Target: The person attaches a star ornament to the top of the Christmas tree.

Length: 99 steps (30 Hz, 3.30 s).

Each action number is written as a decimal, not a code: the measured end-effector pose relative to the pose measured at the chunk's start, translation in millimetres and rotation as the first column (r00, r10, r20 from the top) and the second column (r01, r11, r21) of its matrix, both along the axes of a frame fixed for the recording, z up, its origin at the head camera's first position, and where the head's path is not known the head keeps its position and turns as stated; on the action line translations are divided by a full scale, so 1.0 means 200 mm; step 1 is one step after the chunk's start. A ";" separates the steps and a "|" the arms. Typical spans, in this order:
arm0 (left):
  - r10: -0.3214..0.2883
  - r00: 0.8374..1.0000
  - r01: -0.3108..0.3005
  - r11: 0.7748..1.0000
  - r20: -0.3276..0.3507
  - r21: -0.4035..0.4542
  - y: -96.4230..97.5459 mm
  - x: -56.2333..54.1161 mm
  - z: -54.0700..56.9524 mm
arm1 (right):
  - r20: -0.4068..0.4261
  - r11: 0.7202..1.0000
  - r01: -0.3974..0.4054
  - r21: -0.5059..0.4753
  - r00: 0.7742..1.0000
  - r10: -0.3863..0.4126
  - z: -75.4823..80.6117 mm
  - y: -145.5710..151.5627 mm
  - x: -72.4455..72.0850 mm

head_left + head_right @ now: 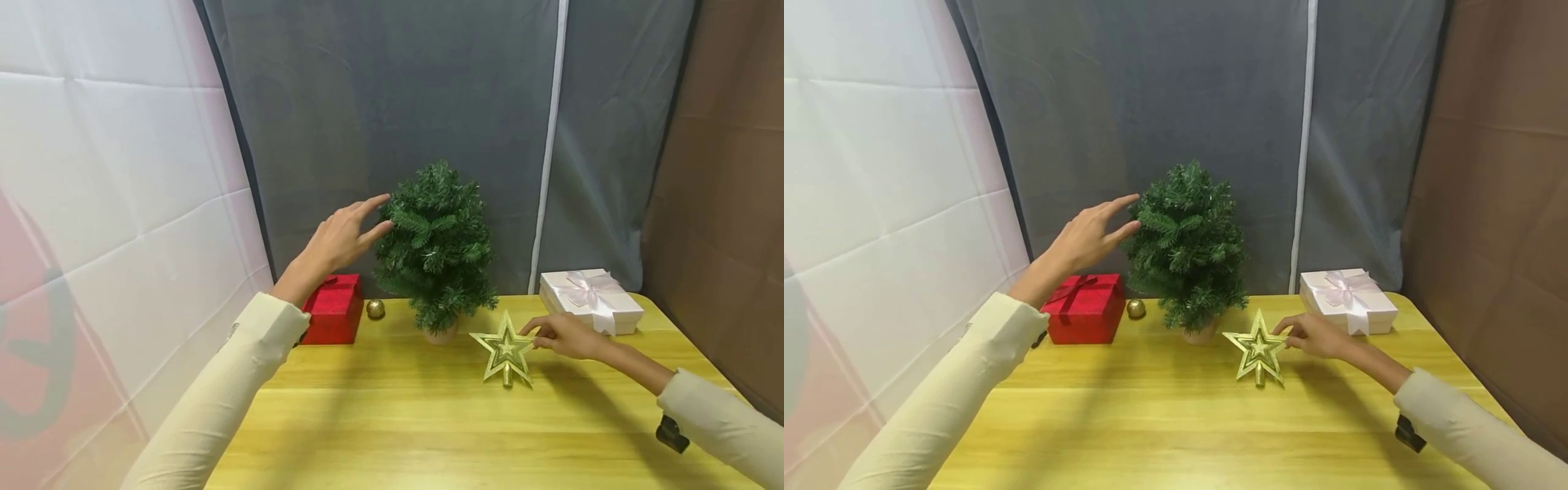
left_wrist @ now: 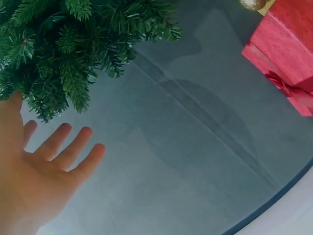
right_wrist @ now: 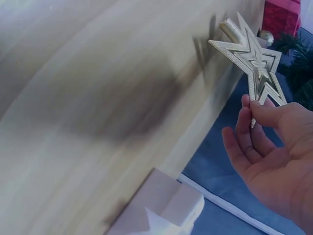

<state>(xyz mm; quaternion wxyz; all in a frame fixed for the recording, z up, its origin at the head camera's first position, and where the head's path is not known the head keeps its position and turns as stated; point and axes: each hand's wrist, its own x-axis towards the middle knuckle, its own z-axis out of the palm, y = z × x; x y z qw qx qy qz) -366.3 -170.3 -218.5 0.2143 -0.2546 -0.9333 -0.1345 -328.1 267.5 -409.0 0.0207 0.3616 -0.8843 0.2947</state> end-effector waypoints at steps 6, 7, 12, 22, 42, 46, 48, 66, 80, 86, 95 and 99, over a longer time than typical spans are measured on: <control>-0.048 0.998 0.047 0.998 0.040 0.030 0.02 -0.02 0.01 | -0.086 0.999 0.009 0.041 0.996 -0.006 0.10 0.04 -0.01; -0.058 0.997 0.056 0.998 0.048 0.039 0.02 -0.02 0.00 | -0.097 0.999 0.004 0.051 0.995 0.001 0.11 0.05 -0.02; -0.109 0.992 0.099 0.986 0.066 0.138 0.02 -0.03 -0.02 | -0.099 0.997 0.014 0.074 0.995 -0.007 0.19 0.08 -0.02; -0.160 0.987 0.153 0.957 0.005 0.244 0.03 -0.05 -0.05 | -0.134 0.988 0.125 0.091 0.985 -0.113 0.41 0.15 -0.02; -0.086 0.996 0.088 0.976 -0.022 0.201 0.03 -0.07 -0.06 | -0.189 0.961 0.260 0.095 0.953 -0.239 0.75 0.21 -0.01; -0.084 0.996 0.088 0.977 -0.025 0.193 0.03 -0.08 -0.07 | -0.194 0.952 0.287 0.109 0.945 -0.262 0.81 0.21 0.00; -0.083 0.996 0.087 0.979 -0.030 0.184 0.03 -0.08 -0.07 | -0.203 0.949 0.297 0.106 0.941 -0.272 0.84 0.20 0.00; -0.101 0.995 0.103 0.978 -0.018 0.183 0.02 -0.07 -0.05 | -0.328 0.933 0.356 0.061 0.890 -0.318 1.17 0.12 0.01; -0.128 0.992 0.128 0.965 -0.014 0.228 0.02 -0.07 -0.05 | -0.433 0.927 0.375 0.002 0.836 -0.338 1.36 0.03 -0.02; -0.142 0.990 0.144 0.959 -0.025 0.245 0.03 -0.07 -0.05 | -0.457 0.929 0.369 -0.018 0.823 -0.336 1.41 -0.01 -0.03; -0.156 0.988 0.148 0.948 0.005 0.281 0.03 -0.07 -0.06 | -0.468 0.930 0.364 -0.041 0.816 -0.340 1.47 -0.08 -0.04; -0.150 0.989 0.143 0.950 0.002 0.277 0.03 -0.08 -0.06 | -0.468 0.935 0.350 -0.047 0.819 -0.330 1.49 -0.11 -0.05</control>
